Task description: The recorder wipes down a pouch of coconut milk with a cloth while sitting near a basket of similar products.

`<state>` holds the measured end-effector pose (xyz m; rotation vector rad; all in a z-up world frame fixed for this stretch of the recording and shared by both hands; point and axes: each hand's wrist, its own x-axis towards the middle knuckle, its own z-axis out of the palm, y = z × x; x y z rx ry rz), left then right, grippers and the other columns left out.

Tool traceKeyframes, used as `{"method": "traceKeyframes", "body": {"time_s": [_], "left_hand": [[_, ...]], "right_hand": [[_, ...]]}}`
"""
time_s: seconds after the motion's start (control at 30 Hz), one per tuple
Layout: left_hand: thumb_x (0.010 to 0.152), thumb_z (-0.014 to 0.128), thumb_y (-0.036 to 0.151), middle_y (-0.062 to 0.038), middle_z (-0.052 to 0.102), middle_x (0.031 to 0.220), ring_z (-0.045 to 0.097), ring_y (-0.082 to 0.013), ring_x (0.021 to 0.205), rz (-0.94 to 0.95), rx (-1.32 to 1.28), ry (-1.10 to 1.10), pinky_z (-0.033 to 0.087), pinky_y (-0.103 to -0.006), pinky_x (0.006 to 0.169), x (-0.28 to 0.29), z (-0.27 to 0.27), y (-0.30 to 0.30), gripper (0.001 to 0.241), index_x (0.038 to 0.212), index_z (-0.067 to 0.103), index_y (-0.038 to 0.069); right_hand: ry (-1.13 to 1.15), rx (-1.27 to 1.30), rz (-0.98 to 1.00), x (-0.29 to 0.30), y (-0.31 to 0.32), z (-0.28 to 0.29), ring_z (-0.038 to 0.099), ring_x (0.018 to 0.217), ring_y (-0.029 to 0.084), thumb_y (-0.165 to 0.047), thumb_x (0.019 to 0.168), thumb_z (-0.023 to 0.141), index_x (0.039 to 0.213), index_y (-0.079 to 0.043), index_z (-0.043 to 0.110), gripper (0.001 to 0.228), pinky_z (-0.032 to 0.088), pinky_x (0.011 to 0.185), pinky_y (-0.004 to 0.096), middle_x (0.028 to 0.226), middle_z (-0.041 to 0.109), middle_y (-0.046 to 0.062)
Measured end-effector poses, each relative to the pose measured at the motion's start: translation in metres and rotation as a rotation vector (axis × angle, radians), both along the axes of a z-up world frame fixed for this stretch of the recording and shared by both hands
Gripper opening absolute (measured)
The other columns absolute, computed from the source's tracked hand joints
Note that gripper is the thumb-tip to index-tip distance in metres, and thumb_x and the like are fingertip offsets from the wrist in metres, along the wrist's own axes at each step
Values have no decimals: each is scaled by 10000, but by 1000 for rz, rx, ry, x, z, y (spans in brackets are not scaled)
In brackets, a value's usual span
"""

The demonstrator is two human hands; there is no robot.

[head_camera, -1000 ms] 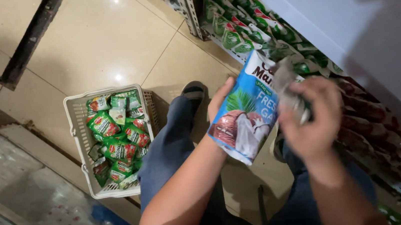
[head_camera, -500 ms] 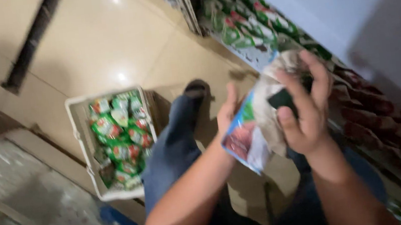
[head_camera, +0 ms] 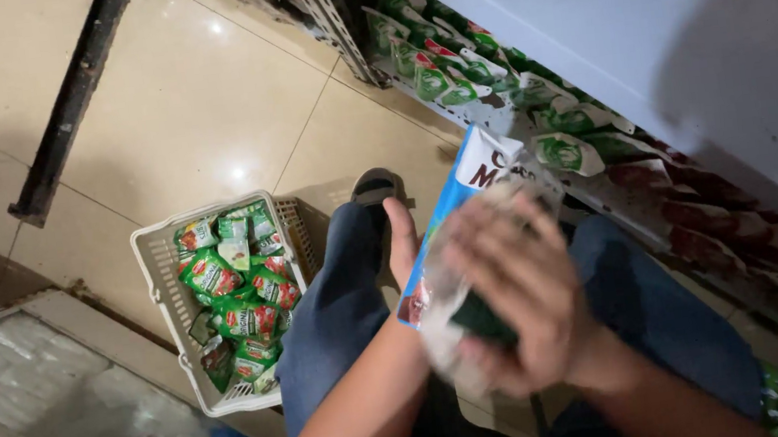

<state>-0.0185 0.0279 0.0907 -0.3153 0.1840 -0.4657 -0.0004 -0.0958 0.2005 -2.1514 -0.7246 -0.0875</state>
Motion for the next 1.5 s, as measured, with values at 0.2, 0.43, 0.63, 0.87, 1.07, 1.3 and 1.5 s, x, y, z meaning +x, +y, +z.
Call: {"method": "traceKeyframes", "body": {"time_s": [0.2,0.43,0.63,0.87,1.07,1.3,1.5], "left_hand": [[1039,564,586,-200,592,1357,631,-311,1232,56,-178,29,542,-420,1130,-16,-42,0,907,1579,277,-84],[742,538,209,-288,689,877,694,-429,794,-51,258,76,552,-642,883,0,-8,2,596,1245,597,-107],[699,575,189,-143,422,1133,451,-293,1006,-1,232,-83,409,-414,904,21,19,7,792,1428,372,-44],[823,499,136,-168,593,716,580,-266,604,-67,144,-30,536,-378,644,-7,-43,6,352,1066,592,-101],[900,491,100,-224,685,842,619,-289,720,-118,164,41,526,-371,766,-19,-89,11,237,922,642,-82],[826,509,40,-107,627,865,423,-86,555,-20,109,-187,377,-177,538,32,26,-18,830,1612,244,-3],[750,502,14,-271,657,1207,700,-350,1017,128,308,-141,562,-446,1021,47,24,-5,918,1649,316,50]], "right_hand": [[-40,157,128,11,-9,-31,576,1385,355,-519,930,426,1353,-12,590,680,247,1272,640,1417,614,227],[23,393,-102,58,-28,-68,372,1485,457,-506,1019,431,1471,91,495,751,229,1248,583,1557,443,290],[-20,133,-197,18,-17,-21,76,1562,490,-503,1020,420,1617,25,255,813,17,1260,631,1700,126,280],[-144,57,12,-40,8,-21,292,1523,514,-701,917,477,1539,-122,460,850,62,1229,694,1621,362,279],[-60,338,66,32,-24,-21,367,1495,522,-530,1012,423,1429,12,543,694,183,1256,663,1546,460,304],[91,265,-158,51,-37,-43,262,1540,407,-306,1063,370,1577,72,363,638,175,1277,499,1646,300,274],[42,159,-111,27,-5,-17,-3,1547,508,-369,1024,400,1609,81,214,761,-8,1248,599,1686,53,325]]}}
